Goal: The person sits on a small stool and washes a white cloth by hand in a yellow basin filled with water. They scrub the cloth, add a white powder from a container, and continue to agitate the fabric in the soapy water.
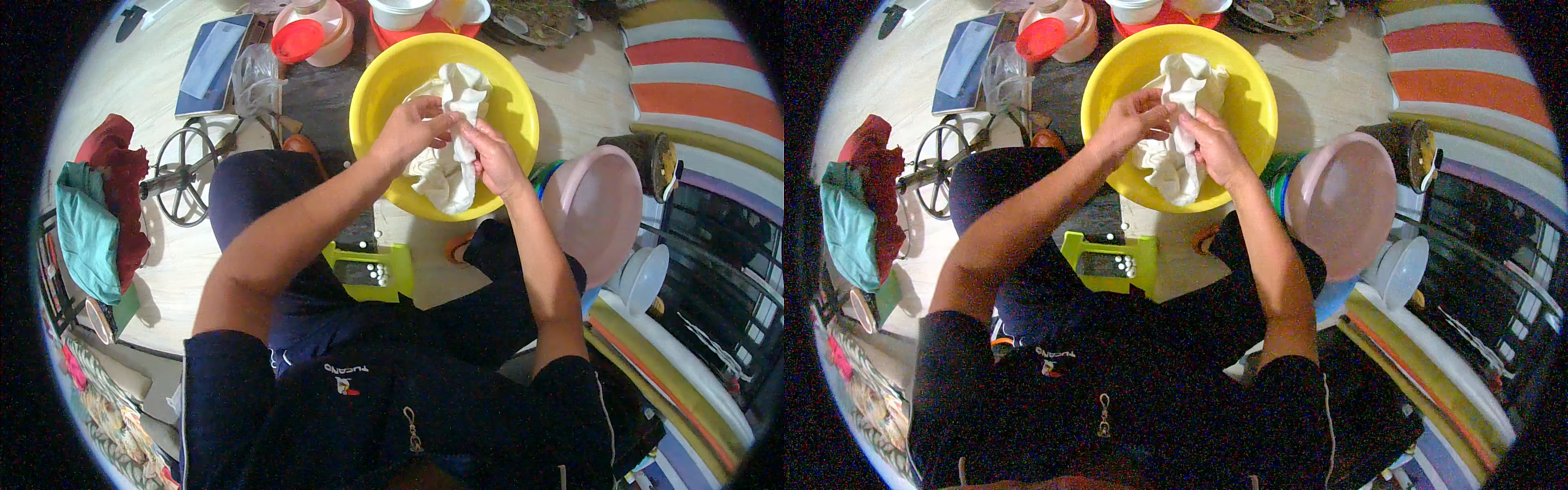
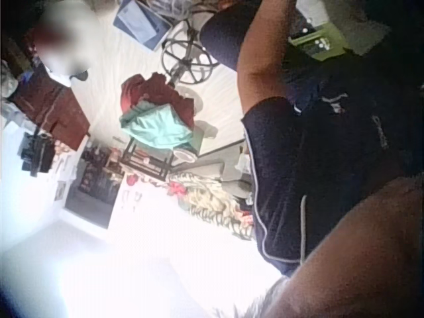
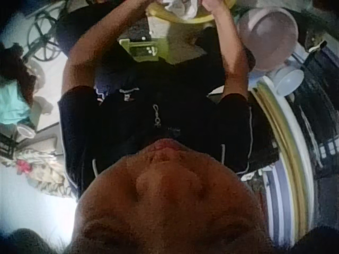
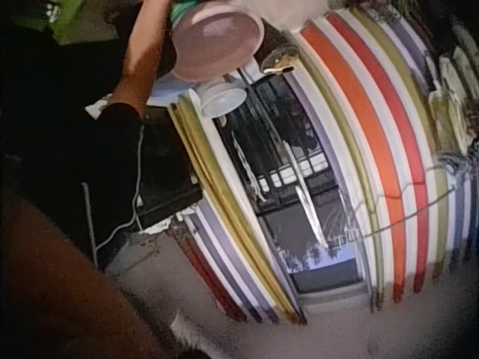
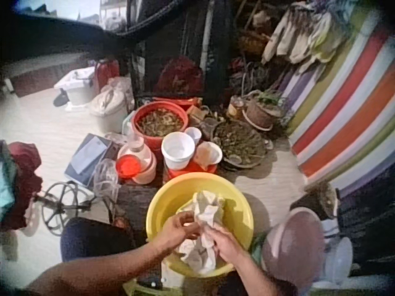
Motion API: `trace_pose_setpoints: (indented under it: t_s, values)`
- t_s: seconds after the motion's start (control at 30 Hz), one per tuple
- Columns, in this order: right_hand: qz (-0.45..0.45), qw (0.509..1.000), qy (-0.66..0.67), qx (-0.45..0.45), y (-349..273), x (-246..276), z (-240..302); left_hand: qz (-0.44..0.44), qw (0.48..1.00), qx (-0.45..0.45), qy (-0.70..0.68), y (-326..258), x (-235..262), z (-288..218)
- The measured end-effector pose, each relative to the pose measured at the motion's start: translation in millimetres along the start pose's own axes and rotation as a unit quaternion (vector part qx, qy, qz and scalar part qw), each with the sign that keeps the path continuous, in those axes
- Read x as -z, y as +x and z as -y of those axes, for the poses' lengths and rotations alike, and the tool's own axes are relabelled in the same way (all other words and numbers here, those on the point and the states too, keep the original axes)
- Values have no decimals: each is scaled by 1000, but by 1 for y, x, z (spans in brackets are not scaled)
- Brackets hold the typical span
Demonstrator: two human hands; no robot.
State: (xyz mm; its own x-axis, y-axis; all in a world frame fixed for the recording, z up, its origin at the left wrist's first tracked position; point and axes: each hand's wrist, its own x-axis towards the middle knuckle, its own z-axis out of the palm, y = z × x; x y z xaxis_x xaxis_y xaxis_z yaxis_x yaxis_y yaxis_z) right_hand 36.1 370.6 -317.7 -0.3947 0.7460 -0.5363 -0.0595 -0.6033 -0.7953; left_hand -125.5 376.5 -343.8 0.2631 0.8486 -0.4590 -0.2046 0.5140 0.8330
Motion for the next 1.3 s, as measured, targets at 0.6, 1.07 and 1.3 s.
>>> trace_pose_setpoints:
  t_s: [0.6, 1.07, 1.3]
  values:
    - [-62, 968, 222, 104, -8, 55, -20, -59, 996, 40, -57, 10, 39, 20]
    - [-35, 969, 231, 81, 17, 42, -13, -130, 981, -70, 127, 7, 41, 27]
    - [-27, 957, 284, 51, 29, 27, -10, 4, 990, -95, 102, 4, 14, 22]
